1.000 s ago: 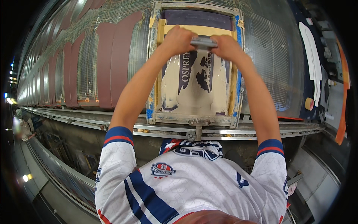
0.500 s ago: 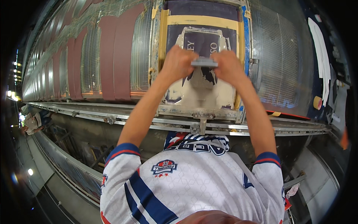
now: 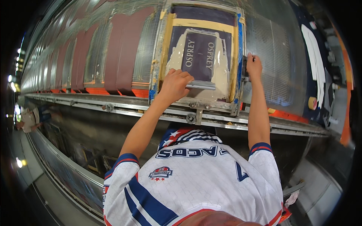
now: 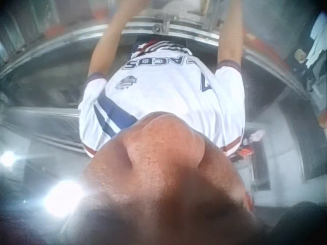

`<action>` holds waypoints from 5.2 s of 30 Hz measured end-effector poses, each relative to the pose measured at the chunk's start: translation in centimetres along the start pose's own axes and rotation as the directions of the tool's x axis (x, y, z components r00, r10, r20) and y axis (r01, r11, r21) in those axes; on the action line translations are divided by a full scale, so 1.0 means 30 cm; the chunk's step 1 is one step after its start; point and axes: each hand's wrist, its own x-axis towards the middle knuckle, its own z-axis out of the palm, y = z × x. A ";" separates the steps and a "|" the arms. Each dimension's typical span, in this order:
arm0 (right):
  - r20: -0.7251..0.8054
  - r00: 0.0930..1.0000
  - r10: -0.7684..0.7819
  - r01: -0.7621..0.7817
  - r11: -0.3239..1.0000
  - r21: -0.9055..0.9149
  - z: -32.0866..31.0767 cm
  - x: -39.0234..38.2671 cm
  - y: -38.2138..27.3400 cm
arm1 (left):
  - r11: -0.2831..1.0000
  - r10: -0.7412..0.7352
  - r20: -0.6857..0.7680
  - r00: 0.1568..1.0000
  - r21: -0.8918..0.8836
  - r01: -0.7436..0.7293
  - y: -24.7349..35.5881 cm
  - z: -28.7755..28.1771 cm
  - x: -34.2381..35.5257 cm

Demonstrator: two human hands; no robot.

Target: The person uses a squeegee to spread white ink across a screen-printing frame mounted on a conveyor. They repeatedly pull the squeegee across the mesh to transfer ink onto the fabric below, then lift the frame to reveal the printed Osprey logo.

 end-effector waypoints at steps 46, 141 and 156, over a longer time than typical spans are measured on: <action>0.264 0.964 0.028 0.038 0.970 -0.240 0.601 -0.412 -0.889 | 0.979 0.165 -0.131 0.978 0.140 -0.147 -1.062 -0.564 -0.174; 0.307 0.951 0.025 -0.212 0.777 0.593 0.493 -0.409 -0.727 | 0.947 -0.261 0.401 0.878 0.283 0.152 -0.576 -0.560 -0.293; 0.264 0.944 0.198 -0.297 0.858 0.419 0.337 -0.409 -0.774 | 0.977 -0.200 0.093 0.975 0.093 0.191 -0.523 -0.528 -0.354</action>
